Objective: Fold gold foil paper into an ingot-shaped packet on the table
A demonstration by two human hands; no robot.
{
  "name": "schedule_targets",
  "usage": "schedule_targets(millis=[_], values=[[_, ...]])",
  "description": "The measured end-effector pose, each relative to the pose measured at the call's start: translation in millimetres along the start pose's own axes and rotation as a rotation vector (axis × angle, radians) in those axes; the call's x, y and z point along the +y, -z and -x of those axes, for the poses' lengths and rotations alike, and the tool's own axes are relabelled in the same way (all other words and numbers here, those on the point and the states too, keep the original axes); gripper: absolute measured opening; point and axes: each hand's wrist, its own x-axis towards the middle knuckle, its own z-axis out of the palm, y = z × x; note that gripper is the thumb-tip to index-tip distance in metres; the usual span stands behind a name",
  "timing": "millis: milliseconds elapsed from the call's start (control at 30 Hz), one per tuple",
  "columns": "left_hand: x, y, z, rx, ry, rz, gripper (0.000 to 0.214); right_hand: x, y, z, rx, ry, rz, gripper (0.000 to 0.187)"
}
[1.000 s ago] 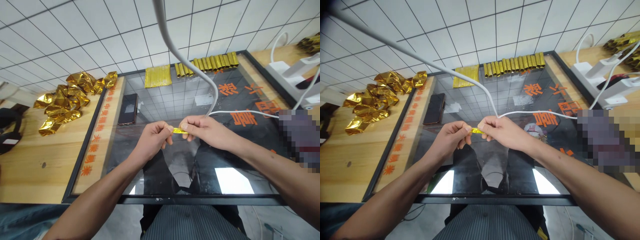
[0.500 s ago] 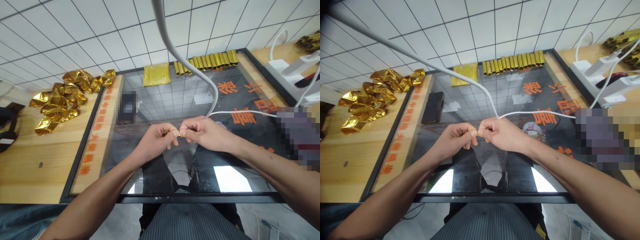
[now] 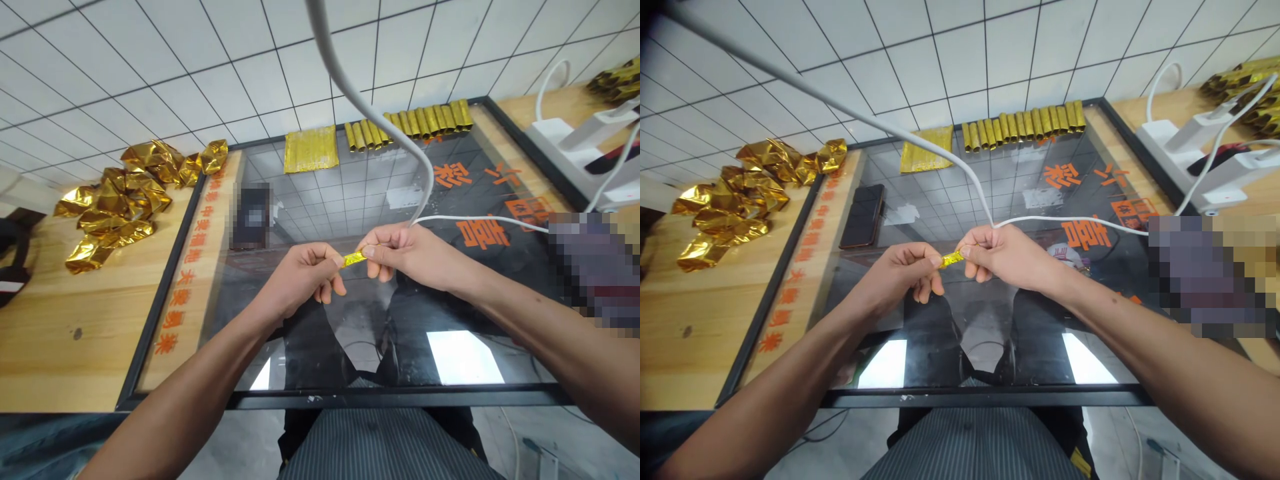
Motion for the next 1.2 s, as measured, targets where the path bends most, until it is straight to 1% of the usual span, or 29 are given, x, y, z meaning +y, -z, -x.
schedule_targets(millis=[133, 233, 333, 433, 500, 667, 800, 867, 900, 967, 1067, 1133, 1200], values=[[1.0, -2.1, 0.3, -0.058, -0.008, -0.083, 0.032, -0.9, -1.0, 1.7, -0.036, -0.004, -0.009, 0.028], [0.0, -3.9, 0.3, -0.094, -0.025, -0.095, 0.031, -3.7, -4.4, 3.1, -0.069, 0.009, -0.002, 0.029], [-2.0, -3.9, -0.3, -0.083, -0.009, 0.047, 0.032, -4.6, -8.4, 3.1, -0.08, 0.059, -0.063, 0.027], [-2.6, -1.5, -0.8, -0.091, 0.064, 0.237, 0.033, -1.9, -10.5, 1.4, -0.09, 0.129, -0.13, 0.043], [-1.9, 0.6, -1.1, -0.112, 0.123, 0.321, 0.031, 0.9, -10.3, 0.4, -0.078, 0.174, -0.124, 0.047], [0.5, 3.7, -0.9, -0.168, 0.234, 0.425, 0.025, 3.2, -8.2, 1.0, 0.042, 0.258, 0.013, 0.035], [0.7, 3.6, 1.3, -0.207, 0.234, 0.423, 0.025, -0.2, -8.1, 2.9, 0.056, 0.302, 0.089, 0.021], [0.4, 2.2, 2.9, -0.218, 0.19, 0.366, 0.03, -1.6, -8.3, 3.2, 0.06, 0.31, 0.111, 0.021], [0.1, 1.3, 3.7, -0.206, 0.145, 0.318, 0.033, -2.0, -8.3, 3.2, 0.067, 0.305, 0.12, 0.023], [-0.3, -0.8, 5.2, -0.125, -0.007, 0.175, 0.035, -2.6, -8.6, 3.1, 0.085, 0.289, 0.141, 0.027], [-0.8, -3.4, 7.8, 0.039, -0.269, -0.099, 0.029, -3.1, -10.3, 3.5, 0.093, 0.259, 0.169, 0.029], [-0.9, -4.8, 9.5, 0.102, -0.359, -0.21, 0.025, -3.4, -12.5, 4.1, 0.096, 0.25, 0.164, 0.027], [-1.2, -6.5, 10.5, 0.132, -0.386, -0.261, 0.025, -3.4, -15.0, 4.5, 0.108, 0.246, 0.136, 0.025]])
